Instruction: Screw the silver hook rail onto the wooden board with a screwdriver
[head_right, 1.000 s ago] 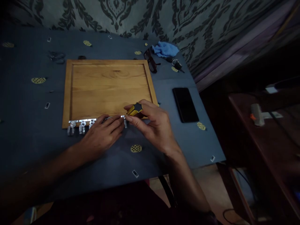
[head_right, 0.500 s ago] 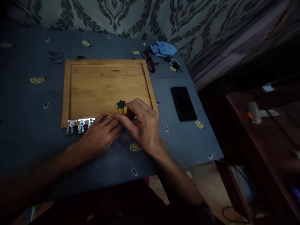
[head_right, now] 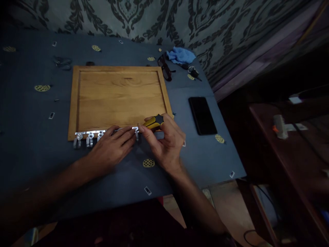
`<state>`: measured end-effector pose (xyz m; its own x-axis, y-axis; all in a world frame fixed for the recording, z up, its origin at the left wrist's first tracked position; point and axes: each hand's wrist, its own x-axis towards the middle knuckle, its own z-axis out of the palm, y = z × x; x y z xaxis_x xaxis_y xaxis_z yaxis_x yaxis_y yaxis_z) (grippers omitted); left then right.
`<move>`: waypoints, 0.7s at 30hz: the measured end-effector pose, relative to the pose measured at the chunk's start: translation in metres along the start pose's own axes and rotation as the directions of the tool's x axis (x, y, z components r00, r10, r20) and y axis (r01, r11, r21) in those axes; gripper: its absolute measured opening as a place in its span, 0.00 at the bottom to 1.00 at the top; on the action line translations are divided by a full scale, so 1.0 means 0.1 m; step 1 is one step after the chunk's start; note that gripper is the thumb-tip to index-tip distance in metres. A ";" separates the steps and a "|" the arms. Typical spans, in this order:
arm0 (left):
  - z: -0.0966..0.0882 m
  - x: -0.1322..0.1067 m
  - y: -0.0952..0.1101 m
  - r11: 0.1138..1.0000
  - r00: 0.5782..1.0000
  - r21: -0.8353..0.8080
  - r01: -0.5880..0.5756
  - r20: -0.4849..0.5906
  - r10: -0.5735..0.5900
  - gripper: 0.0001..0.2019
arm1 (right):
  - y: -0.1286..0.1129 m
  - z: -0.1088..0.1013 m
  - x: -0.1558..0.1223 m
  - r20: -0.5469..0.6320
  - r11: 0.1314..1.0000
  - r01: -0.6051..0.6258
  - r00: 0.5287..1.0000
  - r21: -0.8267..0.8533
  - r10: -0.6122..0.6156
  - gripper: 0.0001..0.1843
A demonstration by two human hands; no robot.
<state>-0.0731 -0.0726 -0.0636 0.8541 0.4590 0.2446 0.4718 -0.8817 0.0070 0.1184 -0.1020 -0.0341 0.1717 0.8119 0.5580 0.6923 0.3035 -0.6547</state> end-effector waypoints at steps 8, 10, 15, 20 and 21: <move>0.00 0.00 0.00 1.000 1.000 -0.003 -0.001 0.008 0.001 0.16 | 0.00 0.00 0.01 0.034 1.000 0.011 0.999 0.028 -0.012 0.08; 0.01 0.00 0.00 1.000 1.000 -0.003 -0.007 0.001 0.007 0.16 | 0.01 -0.03 0.05 0.099 0.997 -0.007 0.995 0.080 -0.001 0.07; 0.00 0.01 -0.01 1.000 1.000 0.001 -0.014 -0.015 0.014 0.15 | 0.04 -0.16 0.18 0.326 0.966 -0.091 0.945 0.241 0.008 0.08; -0.02 0.01 -0.01 1.000 1.000 0.002 -0.018 0.011 0.017 0.15 | 0.05 -0.19 0.23 0.344 0.973 -0.008 0.936 0.229 -0.074 0.02; -0.02 0.01 -0.01 1.000 1.000 0.000 -0.015 0.018 0.015 0.16 | 0.05 -0.17 0.21 0.314 0.979 0.013 0.946 0.206 -0.078 0.01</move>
<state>-0.0732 -0.0719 -0.0617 0.8650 0.4472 0.2275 0.4585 -0.8887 0.0035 0.1370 -0.0916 -0.0166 -0.1112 0.9010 0.4192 0.5355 0.4097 -0.7385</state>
